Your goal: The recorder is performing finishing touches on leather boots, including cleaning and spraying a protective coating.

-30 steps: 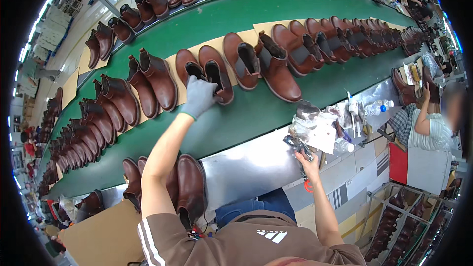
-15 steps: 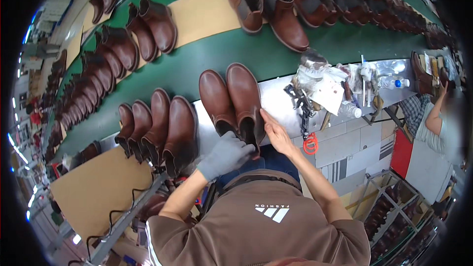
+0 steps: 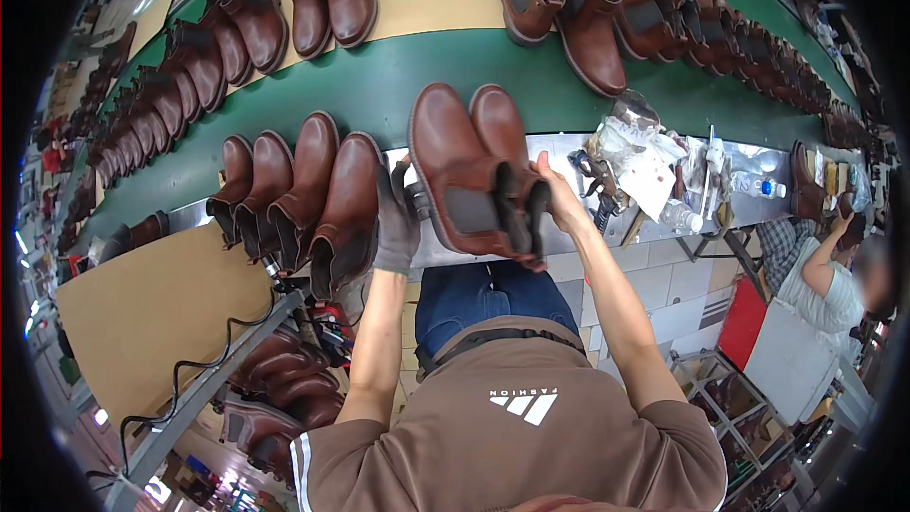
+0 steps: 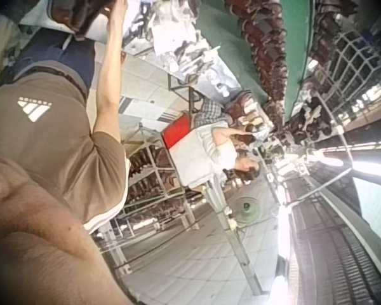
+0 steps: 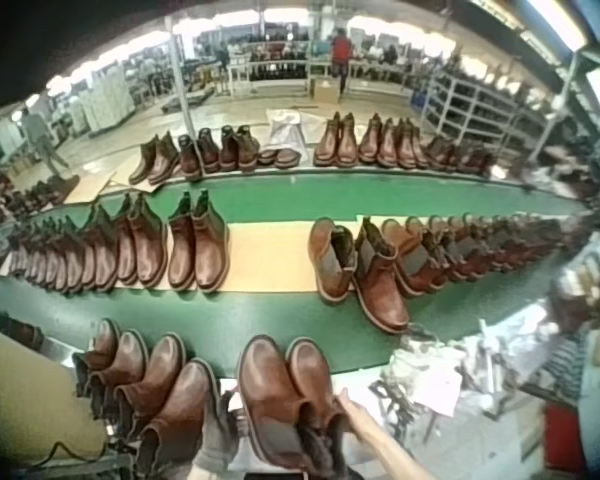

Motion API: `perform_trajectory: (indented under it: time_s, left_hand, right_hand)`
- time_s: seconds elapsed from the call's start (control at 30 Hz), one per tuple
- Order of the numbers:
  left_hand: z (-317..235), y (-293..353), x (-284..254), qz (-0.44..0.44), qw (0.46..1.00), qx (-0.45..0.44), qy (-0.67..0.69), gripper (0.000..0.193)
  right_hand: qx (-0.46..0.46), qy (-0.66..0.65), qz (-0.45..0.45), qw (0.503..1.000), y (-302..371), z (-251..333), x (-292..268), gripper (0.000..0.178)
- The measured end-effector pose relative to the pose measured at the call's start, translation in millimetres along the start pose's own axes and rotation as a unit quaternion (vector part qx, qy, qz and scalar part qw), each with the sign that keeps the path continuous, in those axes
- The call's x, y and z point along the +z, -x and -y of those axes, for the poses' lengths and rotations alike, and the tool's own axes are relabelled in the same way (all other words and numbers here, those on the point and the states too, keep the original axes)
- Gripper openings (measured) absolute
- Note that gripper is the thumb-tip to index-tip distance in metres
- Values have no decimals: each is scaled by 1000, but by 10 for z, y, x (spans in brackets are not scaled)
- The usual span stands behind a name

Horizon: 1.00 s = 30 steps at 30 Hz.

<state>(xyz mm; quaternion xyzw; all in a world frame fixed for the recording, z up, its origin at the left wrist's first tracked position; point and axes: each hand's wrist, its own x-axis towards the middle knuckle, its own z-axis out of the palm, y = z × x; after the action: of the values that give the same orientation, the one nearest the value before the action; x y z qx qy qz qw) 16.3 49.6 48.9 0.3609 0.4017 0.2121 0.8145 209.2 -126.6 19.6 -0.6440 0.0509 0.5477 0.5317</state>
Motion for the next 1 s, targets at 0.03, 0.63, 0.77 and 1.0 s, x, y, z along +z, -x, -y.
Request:
perform_trajectory:
  time_s: [0.03,0.63,0.77,1.0]
  left_hand:
    - [-56,-18,-29,69,988,-72,119,38]
    - [-352,287,409,108,992,-46,-47,65]
    - [-271,223,305,136,986,-87,29,47]
    - [22,-80,113,91,938,-240,234,72]
  right_hand:
    - [-41,-14,27,999,-85,-150,-181,68]
    - [-21,-135,-45,990,334,-368,-290,49]
    - [-61,-81,-59,993,325,-326,-384,52]
    - [-165,54,-104,979,877,324,-74,74]
